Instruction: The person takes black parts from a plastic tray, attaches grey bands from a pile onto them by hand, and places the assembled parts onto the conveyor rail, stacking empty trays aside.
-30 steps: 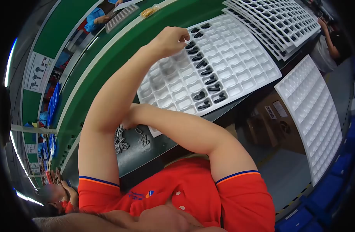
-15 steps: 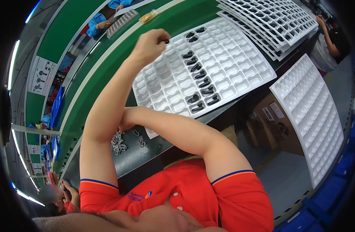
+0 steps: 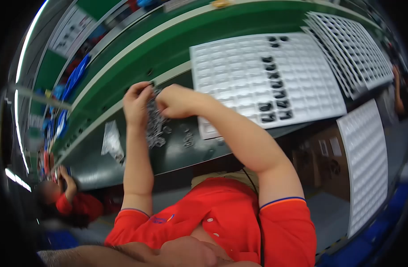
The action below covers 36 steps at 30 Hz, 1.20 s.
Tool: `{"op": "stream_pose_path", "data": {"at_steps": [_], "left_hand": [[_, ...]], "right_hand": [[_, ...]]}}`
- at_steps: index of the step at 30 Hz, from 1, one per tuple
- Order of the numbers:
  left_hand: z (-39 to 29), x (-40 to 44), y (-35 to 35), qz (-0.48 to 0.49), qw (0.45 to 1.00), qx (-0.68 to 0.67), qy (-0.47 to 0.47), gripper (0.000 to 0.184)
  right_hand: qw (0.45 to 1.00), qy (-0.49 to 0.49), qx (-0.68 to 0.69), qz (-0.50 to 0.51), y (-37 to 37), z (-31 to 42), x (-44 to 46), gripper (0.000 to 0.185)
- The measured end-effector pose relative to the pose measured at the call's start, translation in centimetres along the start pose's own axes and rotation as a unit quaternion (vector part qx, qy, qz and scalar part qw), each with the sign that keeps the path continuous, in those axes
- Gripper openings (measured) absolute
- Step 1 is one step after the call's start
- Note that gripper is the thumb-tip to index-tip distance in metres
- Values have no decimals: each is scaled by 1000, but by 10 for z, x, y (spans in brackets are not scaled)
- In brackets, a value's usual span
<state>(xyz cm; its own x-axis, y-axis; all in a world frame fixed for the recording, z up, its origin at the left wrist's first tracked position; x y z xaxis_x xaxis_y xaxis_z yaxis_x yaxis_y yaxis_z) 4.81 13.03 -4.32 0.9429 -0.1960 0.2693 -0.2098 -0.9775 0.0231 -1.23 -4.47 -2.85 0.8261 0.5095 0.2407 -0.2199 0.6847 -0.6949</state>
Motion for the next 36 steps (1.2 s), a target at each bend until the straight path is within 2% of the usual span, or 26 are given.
{"op": "stream_pose_path", "data": {"at_steps": [3, 5, 6, 9, 13, 26, 30, 33, 34, 36], "left_hand": [[5, -2, 2, 6, 999, -11, -32, 19], [9, -2, 7, 16, 995, -75, -71, 19], [8, -4, 8, 1, 994, -79, -69, 19], [4, -8, 14, 40, 986, -132, -94, 25], [-2, -11, 16, 68, 984, -134, -97, 30], [-3, -14, 21, 85, 985, -109, -102, 29], [-5, -14, 22, 80, 989, -69, -101, 25], [-8, -13, 20, 109, 986, -95, -89, 24], [-10, -13, 20, 111, 985, -94, -92, 24], [-17, -11, 21, 153, 987, -27, -30, 25]], "right_hand": [[990, 11, 103, -97, -4, -6, -1, 19], [971, 73, 188, -131, -7, -8, 0, 15], [973, 68, 185, -117, -7, -7, 3, 15], [925, 119, 281, -225, -8, -9, 3, 11], [932, 143, 200, -267, -4, -17, 3, 10], [948, 138, 110, -266, -10, -19, 2, 8], [950, 152, 127, -242, -10, -23, 2, 11], [941, 75, 202, -261, -8, -26, 4, 16], [940, 78, 204, -263, -9, -25, 5, 16], [942, 86, 214, -246, -9, -23, 5, 21]]}}
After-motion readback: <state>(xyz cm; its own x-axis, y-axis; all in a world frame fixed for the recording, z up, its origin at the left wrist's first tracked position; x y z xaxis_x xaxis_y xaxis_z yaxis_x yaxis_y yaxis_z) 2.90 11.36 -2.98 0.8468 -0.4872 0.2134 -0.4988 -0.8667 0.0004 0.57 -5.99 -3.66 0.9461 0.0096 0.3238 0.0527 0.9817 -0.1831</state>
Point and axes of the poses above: each hand's wrist, its own x-axis towards the middle knuckle, its own y-axis out of the palm, z = x × y, the point moved 2 cm from there along x, towards the middle knuckle, and after that the axes turned 3 degrees about -x, right-handed, at the moved point
